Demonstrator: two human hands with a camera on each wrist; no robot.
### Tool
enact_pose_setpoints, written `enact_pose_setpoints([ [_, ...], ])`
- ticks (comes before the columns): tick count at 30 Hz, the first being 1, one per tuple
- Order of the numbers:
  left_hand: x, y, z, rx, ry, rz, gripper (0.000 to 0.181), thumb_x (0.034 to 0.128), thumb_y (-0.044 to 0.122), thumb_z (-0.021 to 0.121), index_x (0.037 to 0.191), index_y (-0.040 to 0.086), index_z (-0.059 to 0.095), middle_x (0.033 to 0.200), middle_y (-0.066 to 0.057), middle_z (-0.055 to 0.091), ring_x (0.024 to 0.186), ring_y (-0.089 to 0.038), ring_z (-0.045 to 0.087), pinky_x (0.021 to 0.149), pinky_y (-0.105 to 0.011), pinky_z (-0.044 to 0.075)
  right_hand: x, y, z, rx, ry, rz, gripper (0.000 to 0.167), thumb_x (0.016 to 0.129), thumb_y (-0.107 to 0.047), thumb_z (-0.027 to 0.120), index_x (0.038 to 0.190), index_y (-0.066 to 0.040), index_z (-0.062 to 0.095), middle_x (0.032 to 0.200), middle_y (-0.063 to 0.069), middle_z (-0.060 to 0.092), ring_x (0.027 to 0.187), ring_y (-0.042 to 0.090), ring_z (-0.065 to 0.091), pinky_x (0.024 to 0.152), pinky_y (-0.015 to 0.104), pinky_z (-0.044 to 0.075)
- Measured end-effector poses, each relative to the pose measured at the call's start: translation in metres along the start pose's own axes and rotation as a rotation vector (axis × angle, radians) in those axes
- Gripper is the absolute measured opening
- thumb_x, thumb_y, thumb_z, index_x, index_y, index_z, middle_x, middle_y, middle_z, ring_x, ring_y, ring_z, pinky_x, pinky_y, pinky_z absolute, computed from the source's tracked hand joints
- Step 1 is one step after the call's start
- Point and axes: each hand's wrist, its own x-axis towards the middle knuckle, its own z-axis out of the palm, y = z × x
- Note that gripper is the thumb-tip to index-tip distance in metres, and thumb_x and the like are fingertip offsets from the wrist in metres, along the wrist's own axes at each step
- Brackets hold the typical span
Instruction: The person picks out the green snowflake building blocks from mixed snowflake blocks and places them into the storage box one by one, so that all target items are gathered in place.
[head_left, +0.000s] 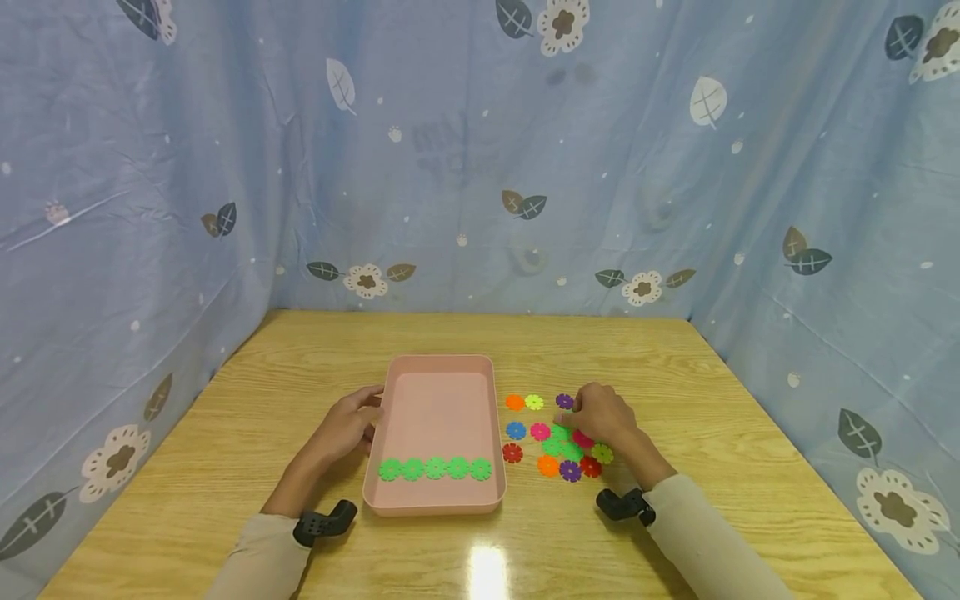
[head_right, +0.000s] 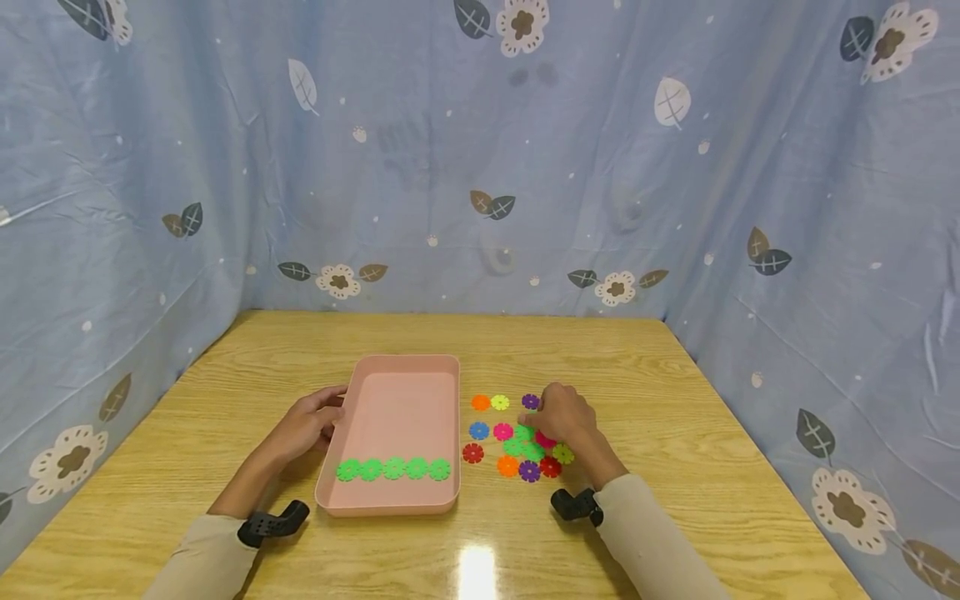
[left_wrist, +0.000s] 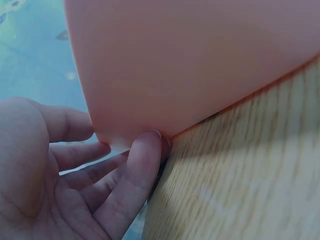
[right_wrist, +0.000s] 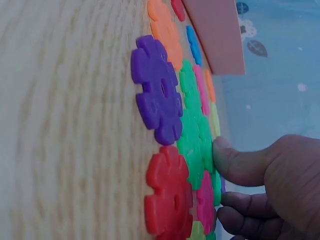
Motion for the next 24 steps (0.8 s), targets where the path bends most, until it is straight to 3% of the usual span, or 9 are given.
enact_pose_setpoints([
  [8,-0.0004,-0.0002,-0.0001,-0.002,-0.005,0.001,0.052,0.1057,0.013,0.043,0.155,0.001,0.035,0.137,-0.026,0.052,0.071,-0.028,0.068,0.060,-0.040,0.061,0.0001,-0.0012,0.0022,-0.008,-0.015,-0.009,0.032,0.088,-0.034,0.080,0.076,-0.007,0.069,0.060,0.002,0.052,0.049,0.014,0.044,0.044,0.025,0.030],
  [15,0.0002,-0.0006,-0.0004,-0.007,-0.010,0.006,0.052,0.1055,0.012,0.043,0.155,0.001,0.034,0.137,-0.026,0.051,0.070,-0.028,0.067,0.059,-0.039,0.061,0.0006,0.0009,0.0029,-0.015,-0.009,0.001,0.033,0.087,-0.034,0.081,0.089,-0.003,0.069,0.072,0.003,0.058,0.058,0.017,0.050,0.050,0.028,0.038],
  [24,-0.0001,-0.0007,-0.0001,-0.028,-0.009,0.009,0.052,0.1048,0.012,0.043,0.155,0.000,0.035,0.138,-0.027,0.051,0.070,-0.028,0.068,0.060,-0.040,0.061,-0.0030,0.0059,0.0055,0.076,0.053,-0.032,0.033,0.086,-0.027,0.083,0.096,-0.003,0.064,0.087,0.007,0.063,0.071,0.021,0.055,0.061,0.032,0.048],
])
